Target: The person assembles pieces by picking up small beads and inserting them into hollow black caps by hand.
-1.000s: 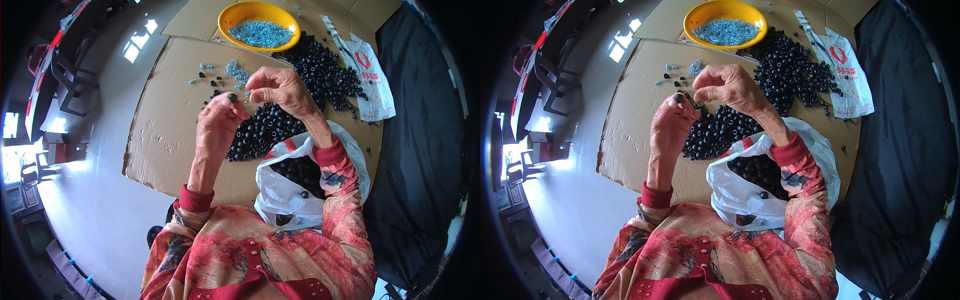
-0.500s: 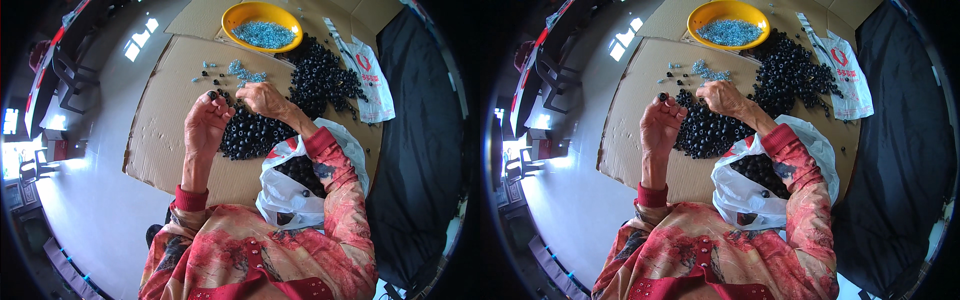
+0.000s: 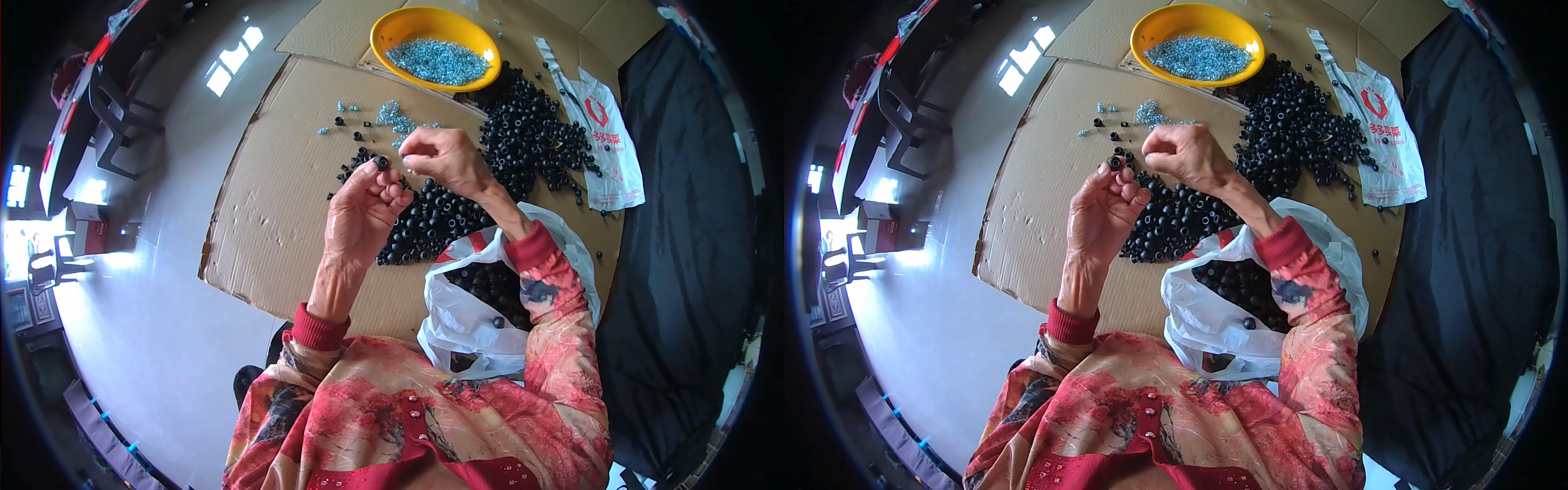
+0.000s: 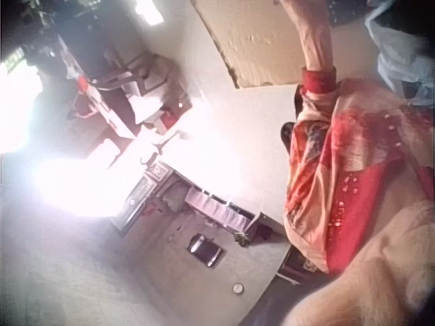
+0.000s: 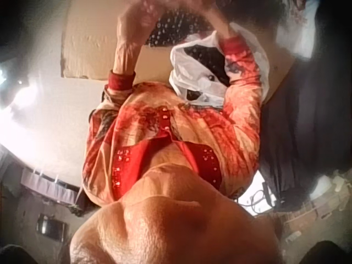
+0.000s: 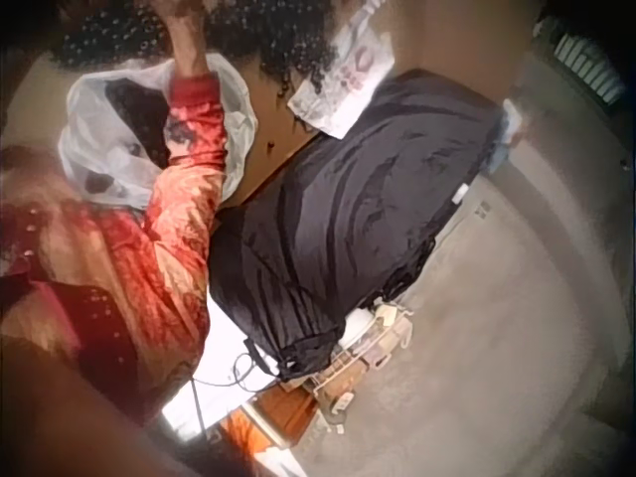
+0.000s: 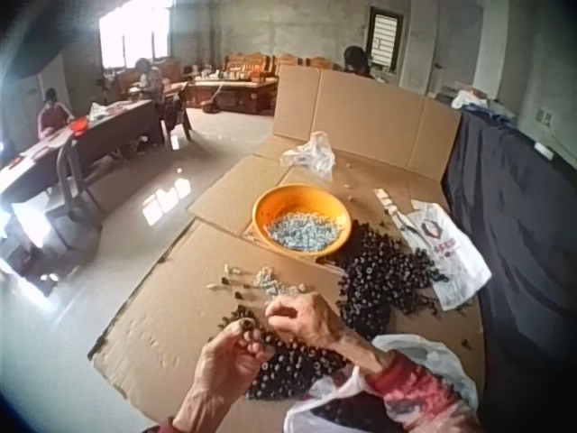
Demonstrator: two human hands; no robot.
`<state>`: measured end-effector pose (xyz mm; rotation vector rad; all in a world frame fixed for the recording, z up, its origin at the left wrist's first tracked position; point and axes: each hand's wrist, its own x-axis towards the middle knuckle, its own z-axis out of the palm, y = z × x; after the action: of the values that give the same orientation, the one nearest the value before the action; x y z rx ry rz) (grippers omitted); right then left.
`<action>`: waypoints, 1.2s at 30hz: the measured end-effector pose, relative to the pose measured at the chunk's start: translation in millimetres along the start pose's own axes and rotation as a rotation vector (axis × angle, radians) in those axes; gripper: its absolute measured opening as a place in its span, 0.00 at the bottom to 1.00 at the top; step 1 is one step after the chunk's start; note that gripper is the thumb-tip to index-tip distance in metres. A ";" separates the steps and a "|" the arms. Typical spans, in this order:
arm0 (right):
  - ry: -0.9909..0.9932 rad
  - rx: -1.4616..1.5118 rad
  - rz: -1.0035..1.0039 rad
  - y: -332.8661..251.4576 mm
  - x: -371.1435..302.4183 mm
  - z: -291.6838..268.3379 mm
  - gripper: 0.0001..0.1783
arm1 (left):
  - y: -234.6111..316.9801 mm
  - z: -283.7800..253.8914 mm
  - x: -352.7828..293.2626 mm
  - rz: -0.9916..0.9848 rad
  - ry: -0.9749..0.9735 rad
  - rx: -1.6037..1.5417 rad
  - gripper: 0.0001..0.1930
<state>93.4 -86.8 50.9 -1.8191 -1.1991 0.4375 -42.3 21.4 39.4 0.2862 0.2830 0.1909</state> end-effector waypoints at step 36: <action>0.445 0.090 -0.315 -53.7 -35.9 -14.0 0.07 | -27.3 41.0 -13.7 0.032 -0.092 0.008 0.09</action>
<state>56.5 -117.2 96.5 -1.5100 -1.1026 -0.0904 -38.9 -17.6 72.2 0.3063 0.1877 0.2072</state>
